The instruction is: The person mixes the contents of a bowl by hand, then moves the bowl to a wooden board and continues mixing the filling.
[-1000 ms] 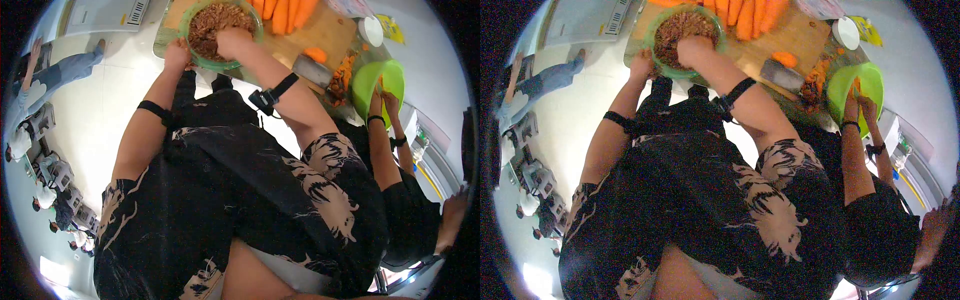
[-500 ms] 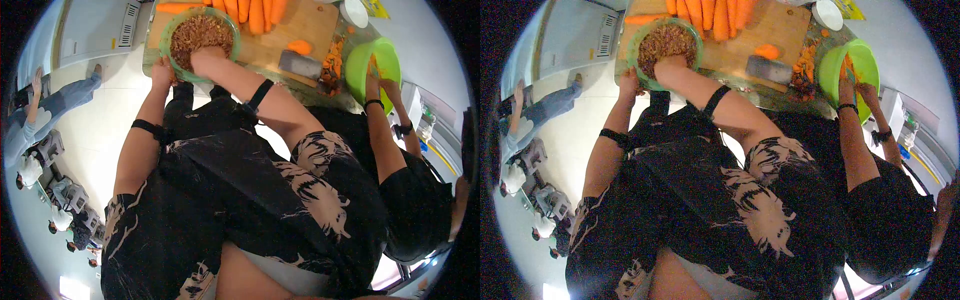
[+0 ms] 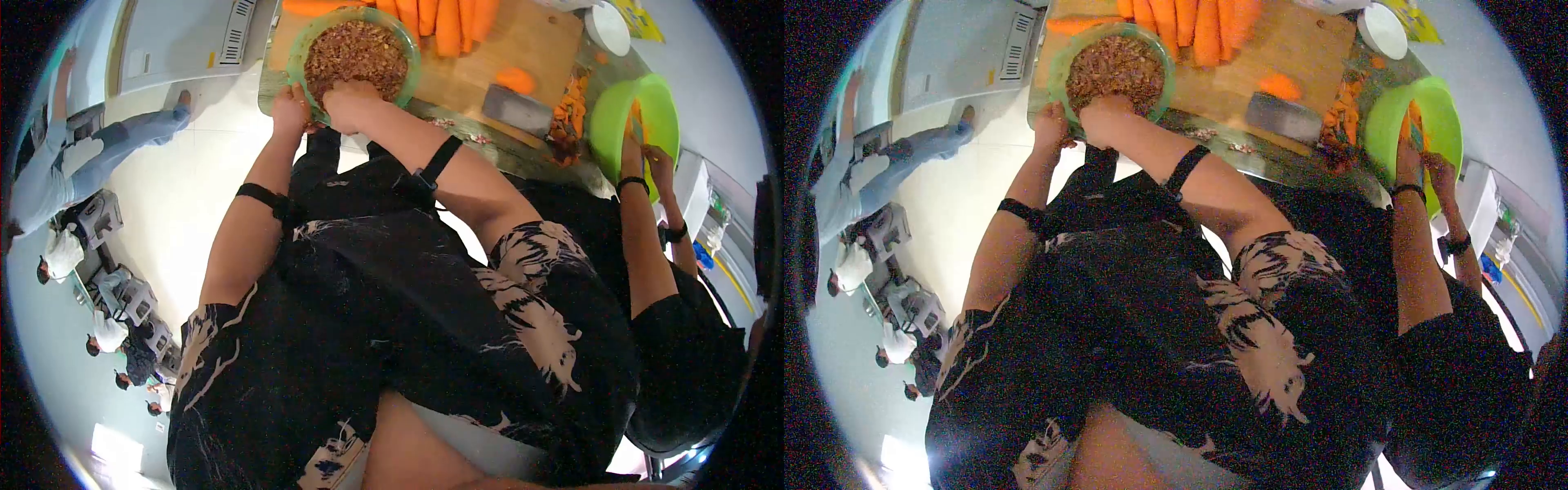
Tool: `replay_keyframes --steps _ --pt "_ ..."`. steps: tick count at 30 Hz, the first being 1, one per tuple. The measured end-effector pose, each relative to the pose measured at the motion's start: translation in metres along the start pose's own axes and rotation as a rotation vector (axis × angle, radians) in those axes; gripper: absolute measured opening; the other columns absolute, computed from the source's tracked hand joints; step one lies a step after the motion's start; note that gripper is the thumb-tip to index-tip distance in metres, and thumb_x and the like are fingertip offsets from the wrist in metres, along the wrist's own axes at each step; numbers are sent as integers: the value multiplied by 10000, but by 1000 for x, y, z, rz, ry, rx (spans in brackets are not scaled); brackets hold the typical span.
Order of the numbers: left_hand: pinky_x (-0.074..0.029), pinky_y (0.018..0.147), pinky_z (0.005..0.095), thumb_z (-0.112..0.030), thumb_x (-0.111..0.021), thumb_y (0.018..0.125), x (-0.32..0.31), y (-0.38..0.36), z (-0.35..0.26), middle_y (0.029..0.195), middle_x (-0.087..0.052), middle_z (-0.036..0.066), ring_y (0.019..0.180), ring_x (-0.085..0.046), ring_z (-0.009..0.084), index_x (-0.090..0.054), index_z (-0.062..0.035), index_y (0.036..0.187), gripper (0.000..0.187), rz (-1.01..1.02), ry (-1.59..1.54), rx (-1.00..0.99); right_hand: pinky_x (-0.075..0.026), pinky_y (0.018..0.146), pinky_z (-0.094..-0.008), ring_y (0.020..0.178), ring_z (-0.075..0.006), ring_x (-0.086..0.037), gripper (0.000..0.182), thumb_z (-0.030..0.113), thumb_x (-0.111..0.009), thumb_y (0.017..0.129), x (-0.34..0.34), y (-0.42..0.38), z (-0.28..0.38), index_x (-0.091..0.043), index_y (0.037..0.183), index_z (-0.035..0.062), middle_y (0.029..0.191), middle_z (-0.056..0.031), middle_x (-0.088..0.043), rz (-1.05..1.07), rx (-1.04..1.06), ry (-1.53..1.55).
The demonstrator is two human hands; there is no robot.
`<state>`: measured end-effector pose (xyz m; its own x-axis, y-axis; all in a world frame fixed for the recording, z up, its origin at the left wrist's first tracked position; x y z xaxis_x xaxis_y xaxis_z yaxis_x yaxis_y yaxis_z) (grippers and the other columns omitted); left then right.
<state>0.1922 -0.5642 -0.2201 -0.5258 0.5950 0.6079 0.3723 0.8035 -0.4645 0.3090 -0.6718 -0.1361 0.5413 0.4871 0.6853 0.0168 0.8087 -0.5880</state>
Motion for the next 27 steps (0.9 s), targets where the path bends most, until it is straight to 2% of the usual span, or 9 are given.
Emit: replay_keyframes --steps 3,7,10,11,14,18,21,24,27 --pt "-476 750 509 -350 -403 974 1 -3 -8 894 -612 298 846 -604 454 -566 24 890 416 26 19 -76 -514 866 -459 1065 -340 -608 445 188 -655 742 9 15 -2 -605 1157 33 1168 -179 -594 -182 90 163" --pt "-449 762 535 -347 -411 976 -2 -4 2 879 -596 307 859 -583 478 -564 32 887 418 -9 -25 -21 -521 848 -470 1029 -337 -628 441 204 -653 741 46 5 -26 -614 1152 50 1134 -144 -629 -411 -201 164" --pt "-450 754 535 -355 -417 976 -1 -2 -2 847 -597 304 846 -594 470 -568 36 885 429 -23 -43 -31 -525 835 -465 1003 -332 -644 341 214 -635 744 37 -12 -22 -673 1038 45 1064 -138 -670 -111 -253 59" --pt "-453 752 534 -356 -418 976 -1 -2 -2 834 -598 302 841 -598 467 -569 38 884 432 -15 -52 -14 -524 837 -451 988 -337 -649 276 204 -605 744 23 -8 -21 -699 948 42 1005 -163 -685 -148 -240 59" --pt "-465 744 529 -355 -421 976 10 -27 -36 795 -601 294 825 -610 460 -571 41 882 434 54 -128 115 -507 879 -467 1025 -351 -638 376 202 -618 756 5 13 -7 -667 1089 35 1121 -216 -641 -30 -100 159" --pt "-481 750 523 -338 -403 978 10 -28 -38 815 -608 305 825 -609 464 -565 54 894 432 65 -78 80 -517 860 -460 1028 -328 -643 370 206 -620 756 43 20 -23 -671 1087 48 1090 -193 -662 -467 -164 270" --pt "-476 778 523 -351 -391 978 1 -13 -19 879 -607 325 865 -598 476 -566 57 911 448 32 -16 -43 -528 832 -432 966 -335 -652 318 232 -587 758 50 4 -47 -689 995 47 1016 -173 -676 -276 -375 228" --pt "-460 809 526 -373 -390 976 5 -16 -30 934 -600 339 914 -579 491 -567 55 936 464 13 73 -111 -525 844 -431 1031 -285 -652 331 237 -614 769 33 -10 -49 -703 1040 70 1117 -160 -666 -47 -351 121" --pt "-465 799 519 -380 -390 977 4 -17 -24 939 -600 336 915 -584 480 -558 55 959 466 13 110 -45 -509 880 -458 1034 -339 -637 359 209 -595 758 29 -11 -18 -680 1071 55 1115 -182 -656 40 -167 151"
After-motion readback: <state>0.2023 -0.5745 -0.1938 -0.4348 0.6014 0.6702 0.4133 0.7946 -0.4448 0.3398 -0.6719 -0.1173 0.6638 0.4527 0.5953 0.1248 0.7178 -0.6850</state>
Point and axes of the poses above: each hand's wrist, its own y-axis towards the middle knuckle, its own x-axis out of the back of the hand, z = x × y, the point moved 6 cm from there along y, towards the middle knuckle
